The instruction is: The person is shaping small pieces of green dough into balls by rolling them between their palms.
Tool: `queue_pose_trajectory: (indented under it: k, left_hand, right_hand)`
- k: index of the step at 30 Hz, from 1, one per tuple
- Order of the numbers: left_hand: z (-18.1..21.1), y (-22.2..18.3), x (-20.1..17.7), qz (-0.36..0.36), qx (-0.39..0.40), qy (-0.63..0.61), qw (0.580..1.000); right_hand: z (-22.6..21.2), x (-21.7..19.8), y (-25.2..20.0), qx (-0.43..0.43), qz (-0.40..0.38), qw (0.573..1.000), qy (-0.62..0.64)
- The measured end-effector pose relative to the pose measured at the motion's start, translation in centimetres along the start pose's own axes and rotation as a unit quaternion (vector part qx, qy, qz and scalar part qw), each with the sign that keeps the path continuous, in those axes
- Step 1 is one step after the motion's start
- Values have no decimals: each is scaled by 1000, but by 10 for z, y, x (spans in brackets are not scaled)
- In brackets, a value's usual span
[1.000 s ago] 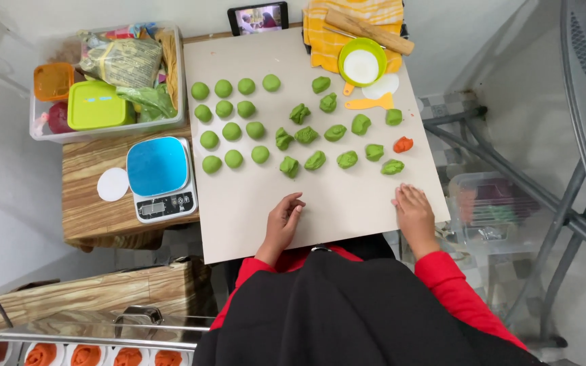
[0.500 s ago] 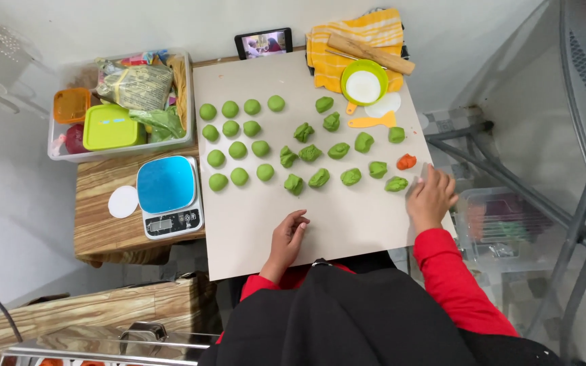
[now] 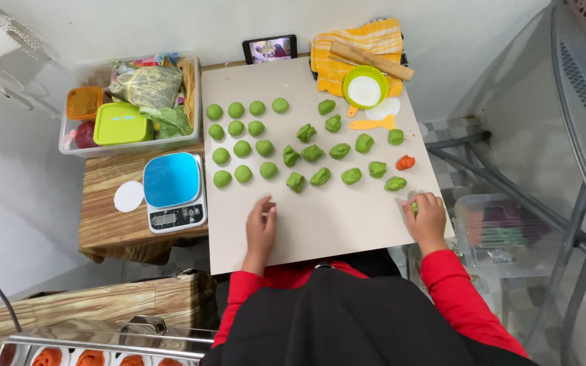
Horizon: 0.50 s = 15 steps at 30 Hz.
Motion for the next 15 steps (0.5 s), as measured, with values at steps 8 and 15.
queue_pose_trajectory:
  k: [8, 15]
  left_hand:
    - [-22, 21, -27, 40, -40, 285, 957]
    - [-7, 20, -26, 82, 17, 331, 940]
  right_hand:
    - [-6, -28, -8, 217, -217, 952, -12]
    - [-10, -16, 11, 201, -95, 970, -100]
Point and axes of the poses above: each hand's wrist, its own y-axis towards the middle knuckle, its own x-axis out of the palm, z = x × y, the point moved 7 cm from there along y, towards the middle knuckle, and after that the axes turned 10 degrees about -z, right-handed, at the moved point
